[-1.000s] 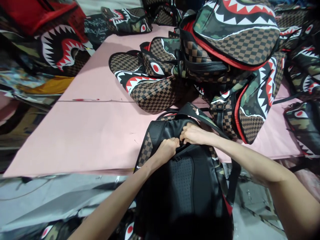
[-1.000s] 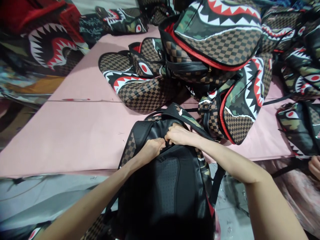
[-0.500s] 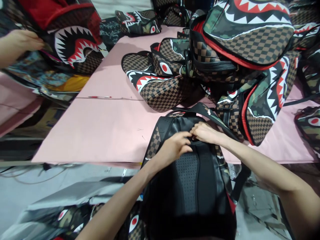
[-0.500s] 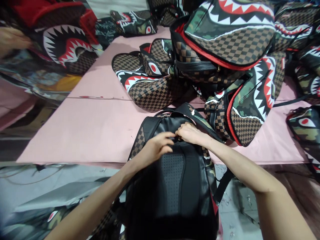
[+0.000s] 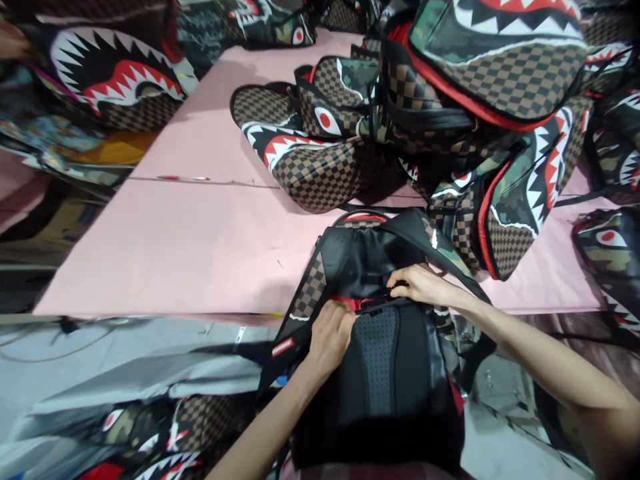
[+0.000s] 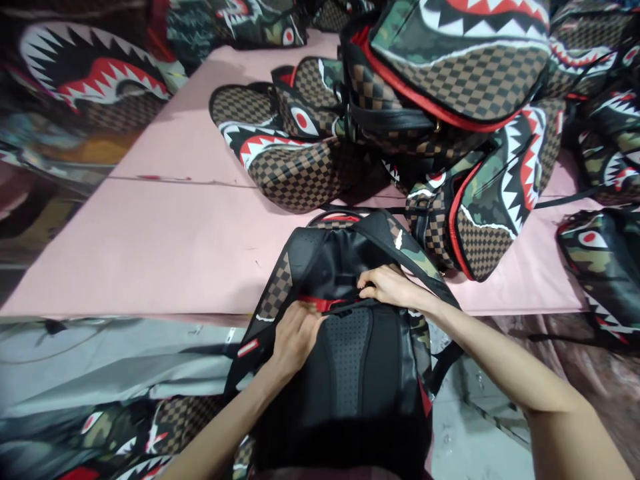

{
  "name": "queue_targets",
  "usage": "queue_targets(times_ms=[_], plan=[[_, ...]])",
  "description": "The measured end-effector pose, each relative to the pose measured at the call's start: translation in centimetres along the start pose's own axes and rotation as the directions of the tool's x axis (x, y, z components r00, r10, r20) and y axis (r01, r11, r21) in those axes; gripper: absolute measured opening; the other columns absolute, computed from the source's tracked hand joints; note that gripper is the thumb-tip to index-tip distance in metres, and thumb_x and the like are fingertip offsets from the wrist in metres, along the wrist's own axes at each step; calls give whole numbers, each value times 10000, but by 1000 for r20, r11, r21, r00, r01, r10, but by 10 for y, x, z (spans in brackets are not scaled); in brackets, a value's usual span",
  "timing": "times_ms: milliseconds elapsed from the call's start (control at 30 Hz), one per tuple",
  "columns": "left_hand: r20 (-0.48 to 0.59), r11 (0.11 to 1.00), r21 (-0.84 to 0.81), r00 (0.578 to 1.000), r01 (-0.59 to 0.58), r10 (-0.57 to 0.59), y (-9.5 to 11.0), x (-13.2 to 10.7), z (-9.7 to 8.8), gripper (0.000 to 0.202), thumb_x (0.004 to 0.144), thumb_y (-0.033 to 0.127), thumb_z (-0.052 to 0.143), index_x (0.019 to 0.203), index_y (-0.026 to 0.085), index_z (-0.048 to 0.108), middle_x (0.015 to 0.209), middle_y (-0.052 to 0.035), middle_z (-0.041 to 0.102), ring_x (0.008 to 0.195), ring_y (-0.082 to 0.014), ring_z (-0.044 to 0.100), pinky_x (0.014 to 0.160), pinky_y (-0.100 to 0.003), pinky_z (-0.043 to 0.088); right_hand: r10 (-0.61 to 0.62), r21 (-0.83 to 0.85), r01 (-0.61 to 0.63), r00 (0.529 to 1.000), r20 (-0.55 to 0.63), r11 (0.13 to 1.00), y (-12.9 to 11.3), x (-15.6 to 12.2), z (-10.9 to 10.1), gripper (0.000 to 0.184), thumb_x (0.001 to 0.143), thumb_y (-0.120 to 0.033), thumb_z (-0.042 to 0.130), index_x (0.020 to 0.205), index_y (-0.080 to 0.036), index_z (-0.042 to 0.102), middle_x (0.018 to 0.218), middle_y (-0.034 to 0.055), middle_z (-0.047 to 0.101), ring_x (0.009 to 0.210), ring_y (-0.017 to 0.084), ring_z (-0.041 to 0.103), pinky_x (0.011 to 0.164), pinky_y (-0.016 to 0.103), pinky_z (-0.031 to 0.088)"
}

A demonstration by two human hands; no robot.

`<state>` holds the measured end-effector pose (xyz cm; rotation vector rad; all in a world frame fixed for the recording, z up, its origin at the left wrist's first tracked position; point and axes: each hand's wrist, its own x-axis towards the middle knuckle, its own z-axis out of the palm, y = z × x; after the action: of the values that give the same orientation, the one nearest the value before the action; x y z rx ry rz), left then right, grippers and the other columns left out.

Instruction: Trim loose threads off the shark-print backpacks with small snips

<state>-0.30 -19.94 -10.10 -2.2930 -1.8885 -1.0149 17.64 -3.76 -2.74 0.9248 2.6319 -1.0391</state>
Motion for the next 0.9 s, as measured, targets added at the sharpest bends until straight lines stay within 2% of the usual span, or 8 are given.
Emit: queue_targets(times_ms=[100, 200, 467, 667, 800, 900], plan=[[-35, 997, -56, 998, -60, 58, 10, -17, 10, 142, 801, 40, 488, 735, 159, 528, 742, -46, 556, 846, -178, 539, 819, -352, 465, 89, -6, -89, 996, 21, 996, -3, -6, 6, 157, 779, -273, 595, 878, -195, 688, 738, 7, 686, 672, 146, 610, 616, 219, 350], [-27, 994, -71, 997, -81, 79, 10, -18, 15, 159, 799, 28, 486, 705, 149, 529, 727, -42, 554, 810, -168, 540, 816, -360, 478, 147, 15, -148, 988, 54, 989, -4, 0, 7, 154, 755, -271, 601, 852, -205, 701, 743, -2, 694, 673, 142, 619, 602, 211, 354], [-36, 990, -93, 994, -108, 105, 1, -12, 12, 139, 807, 23, 480, 739, 127, 543, 726, -47, 573, 802, -169, 549, 812, -368, 497, 150, 10, -155, 967, 204, 988, -10, 28, 11, 149, 703, -255, 626, 817, -228, 716, 805, -9, 711, 759, 158, 646, 624, 207, 380], [-40, 990, -108, 996, -89, 85, -1, -12, 15, 141, 802, 20, 485, 738, 132, 542, 738, -47, 581, 810, -169, 550, 816, -360, 496, 196, 43, -207, 962, 188, 977, -4, 31, 11, 145, 717, -292, 622, 818, -233, 709, 770, -26, 703, 700, 130, 633, 572, 195, 363], [-40, 990, -101, 995, -93, 90, -1, -11, 16, 149, 797, 13, 488, 725, 131, 542, 724, -45, 579, 804, -168, 552, 814, -354, 498, 199, 2, -204, 955, 218, 979, -4, 36, 15, 124, 696, -277, 643, 792, -236, 709, 757, -27, 700, 708, 134, 628, 571, 198, 355], [-36, 992, -87, 995, -96, 93, -1, -11, 17, 147, 792, 11, 493, 720, 128, 545, 723, -48, 580, 805, -171, 554, 818, -360, 497, 204, 40, -214, 963, 175, 976, -7, 40, 22, 122, 707, -275, 633, 791, -219, 703, 740, -22, 695, 695, 131, 623, 576, 199, 356]])
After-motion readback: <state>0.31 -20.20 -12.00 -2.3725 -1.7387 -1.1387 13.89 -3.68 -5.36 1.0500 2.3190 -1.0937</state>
